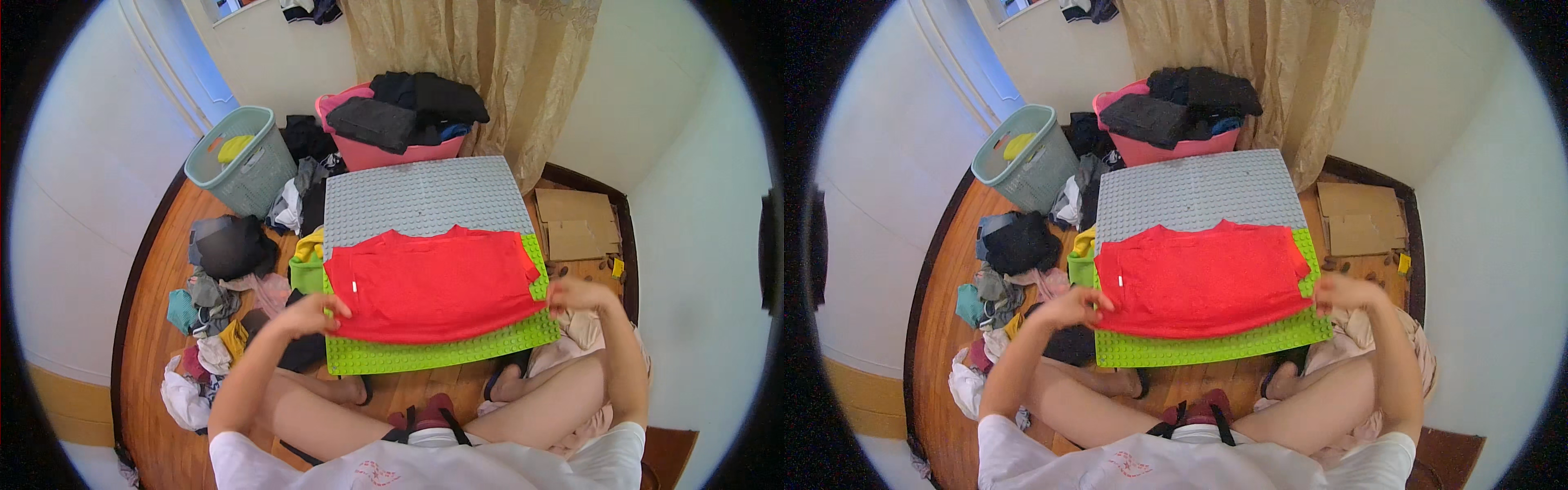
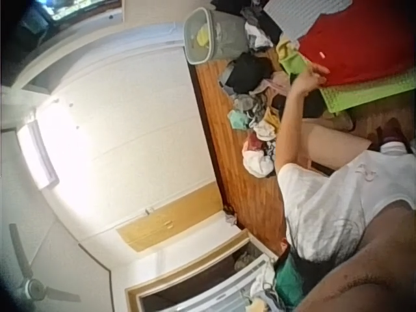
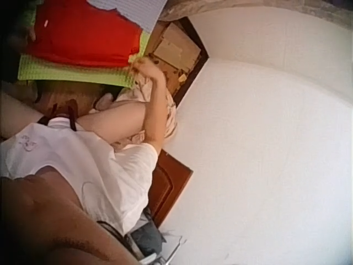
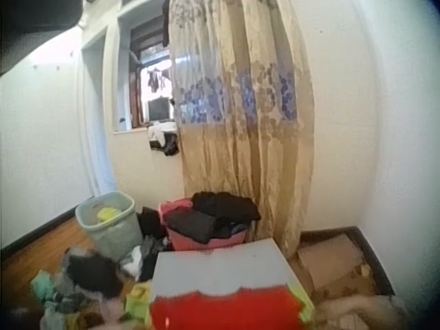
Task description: Folding various items of clothing including jeans, shirts, and towels on a flat surface.
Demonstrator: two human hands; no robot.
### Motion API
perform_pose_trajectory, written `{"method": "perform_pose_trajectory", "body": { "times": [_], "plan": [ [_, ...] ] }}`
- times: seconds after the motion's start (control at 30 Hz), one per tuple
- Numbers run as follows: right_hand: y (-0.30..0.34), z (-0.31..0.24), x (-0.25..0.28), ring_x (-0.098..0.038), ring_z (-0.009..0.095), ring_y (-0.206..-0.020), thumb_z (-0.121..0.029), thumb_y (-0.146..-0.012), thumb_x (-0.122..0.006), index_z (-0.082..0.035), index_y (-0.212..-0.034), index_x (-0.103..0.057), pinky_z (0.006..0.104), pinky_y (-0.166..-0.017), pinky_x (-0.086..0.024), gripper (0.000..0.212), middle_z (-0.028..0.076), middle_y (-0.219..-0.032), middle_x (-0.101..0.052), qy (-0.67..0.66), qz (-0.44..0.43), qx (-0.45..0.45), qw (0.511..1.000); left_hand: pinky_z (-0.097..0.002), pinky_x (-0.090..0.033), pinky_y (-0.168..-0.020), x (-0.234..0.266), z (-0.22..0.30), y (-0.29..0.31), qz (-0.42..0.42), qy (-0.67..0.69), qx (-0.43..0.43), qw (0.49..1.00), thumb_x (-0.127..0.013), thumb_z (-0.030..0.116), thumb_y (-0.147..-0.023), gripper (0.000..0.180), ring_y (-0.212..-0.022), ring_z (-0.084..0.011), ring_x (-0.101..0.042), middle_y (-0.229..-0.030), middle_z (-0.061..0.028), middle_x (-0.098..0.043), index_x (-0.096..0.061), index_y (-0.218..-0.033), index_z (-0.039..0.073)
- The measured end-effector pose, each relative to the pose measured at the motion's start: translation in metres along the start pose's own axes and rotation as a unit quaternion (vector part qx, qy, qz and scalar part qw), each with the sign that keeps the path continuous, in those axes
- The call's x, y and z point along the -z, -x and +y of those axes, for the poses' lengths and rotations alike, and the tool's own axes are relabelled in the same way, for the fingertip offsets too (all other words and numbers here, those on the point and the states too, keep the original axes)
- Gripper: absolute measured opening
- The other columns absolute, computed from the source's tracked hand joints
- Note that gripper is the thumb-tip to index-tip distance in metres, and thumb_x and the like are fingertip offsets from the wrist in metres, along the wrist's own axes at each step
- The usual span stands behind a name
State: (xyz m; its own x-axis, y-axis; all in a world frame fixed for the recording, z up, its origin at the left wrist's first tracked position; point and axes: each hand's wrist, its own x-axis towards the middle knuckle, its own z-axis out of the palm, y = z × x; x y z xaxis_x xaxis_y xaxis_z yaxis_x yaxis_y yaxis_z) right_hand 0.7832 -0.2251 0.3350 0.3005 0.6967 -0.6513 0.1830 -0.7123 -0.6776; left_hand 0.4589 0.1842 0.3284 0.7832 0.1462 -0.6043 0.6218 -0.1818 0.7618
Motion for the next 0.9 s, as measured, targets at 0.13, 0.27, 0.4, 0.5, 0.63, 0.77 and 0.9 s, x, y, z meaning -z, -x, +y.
{"method": "perform_pose_trajectory", "body": {
  "times": [0.13,0.27,0.4,0.5,0.63,0.77,0.9],
  "plan": [
    [-0.035,-0.053,0.036,-0.056,0.01,-0.064,-0.016,-0.087,-0.049,-0.002,-0.083,-0.054,0.0239,-0.057,-0.045,0.015,0.004,-0.071,-0.059,-0.017,0.162,0.094,0.982,-0.0265,-0.051,-0.058,0.05,0.032,-0.023,0.124,0.122,-0.053,0.983,-0.056,-0.005,-0.073,0.021,-0.071,-0.0138,-0.058,-0.086,-0.0037,-0.057,-0.06,-0.091,0.004],
    [-0.102,-0.052,0.065,-0.058,0.017,-0.063,-0.02,-0.086,-0.053,-0.001,-0.084,-0.054,0.0301,-0.06,-0.048,0.019,0.007,-0.071,-0.06,0.117,0.362,0.12,0.917,-0.0357,-0.049,-0.07,0.057,0.058,-0.081,0.373,-0.092,-0.137,0.913,-0.055,-0.003,-0.069,0.023,-0.081,-0.0259,-0.058,-0.09,-0.0127,-0.058,-0.057,-0.091,0.002],
    [-0.125,-0.087,-0.014,-0.048,0.032,-0.108,-0.032,-0.081,-0.057,-0.001,-0.111,-0.049,0.0481,-0.085,-0.039,0.043,0.021,-0.118,-0.049,0.278,0.508,0.129,0.805,-0.043,-0.037,-0.093,-0.022,0.068,-0.118,0.463,-0.291,-0.323,0.773,-0.061,0.01,-0.073,0.034,-0.107,-0.0388,-0.046,-0.115,-0.0212,-0.051,-0.056,-0.105,0.002],
    [-0.149,-0.067,-0.061,-0.037,0.032,-0.12,-0.037,-0.083,-0.053,-0.007,-0.123,-0.044,0.0515,-0.097,-0.029,0.051,0.018,-0.129,-0.041,0.33,0.525,0.192,0.761,-0.0467,-0.024,-0.103,-0.076,0.053,-0.129,0.451,-0.392,-0.229,0.769,-0.054,0.03,-0.082,0.041,-0.122,-0.038,-0.035,-0.131,-0.0196,-0.04,-0.051,-0.117,0.007],
    [-0.146,-0.036,-0.071,-0.027,0.033,-0.128,-0.045,-0.085,-0.046,-0.017,-0.133,-0.037,0.0519,-0.104,-0.021,0.057,0.014,-0.138,-0.033,0.387,0.482,0.116,0.777,-0.0525,-0.013,-0.106,-0.064,-0.002,-0.139,0.474,-0.407,-0.193,0.756,-0.046,0.04,-0.085,0.053,-0.13,-0.0362,-0.024,-0.138,-0.0182,-0.033,-0.043,-0.13,0.011],
    [-0.14,-0.02,-0.058,-0.027,0.033,-0.129,-0.045,-0.085,-0.045,-0.017,-0.134,-0.035,0.0524,-0.103,-0.021,0.058,0.013,-0.141,-0.029,0.335,0.476,0.102,0.807,-0.0531,-0.013,-0.106,-0.059,-0.002,-0.14,0.45,-0.425,-0.208,0.758,-0.046,0.039,-0.086,0.055,-0.13,-0.036,-0.024,-0.139,-0.0177,-0.031,-0.038,-0.133,0.013],
    [-0.139,-0.021,-0.061,-0.036,0.035,-0.12,-0.041,-0.083,-0.052,-0.006,-0.129,-0.038,0.0499,-0.096,-0.03,0.06,0.019,-0.128,-0.041,0.284,0.548,0.108,0.779,-0.0537,-0.013,-0.106,-0.072,-0.003,-0.139,0.445,-0.431,-0.179,0.764,-0.045,0.038,-0.086,0.056,-0.131,-0.0345,-0.023,-0.14,-0.0167,-0.031,-0.037,-0.133,0.008]
  ]
}}
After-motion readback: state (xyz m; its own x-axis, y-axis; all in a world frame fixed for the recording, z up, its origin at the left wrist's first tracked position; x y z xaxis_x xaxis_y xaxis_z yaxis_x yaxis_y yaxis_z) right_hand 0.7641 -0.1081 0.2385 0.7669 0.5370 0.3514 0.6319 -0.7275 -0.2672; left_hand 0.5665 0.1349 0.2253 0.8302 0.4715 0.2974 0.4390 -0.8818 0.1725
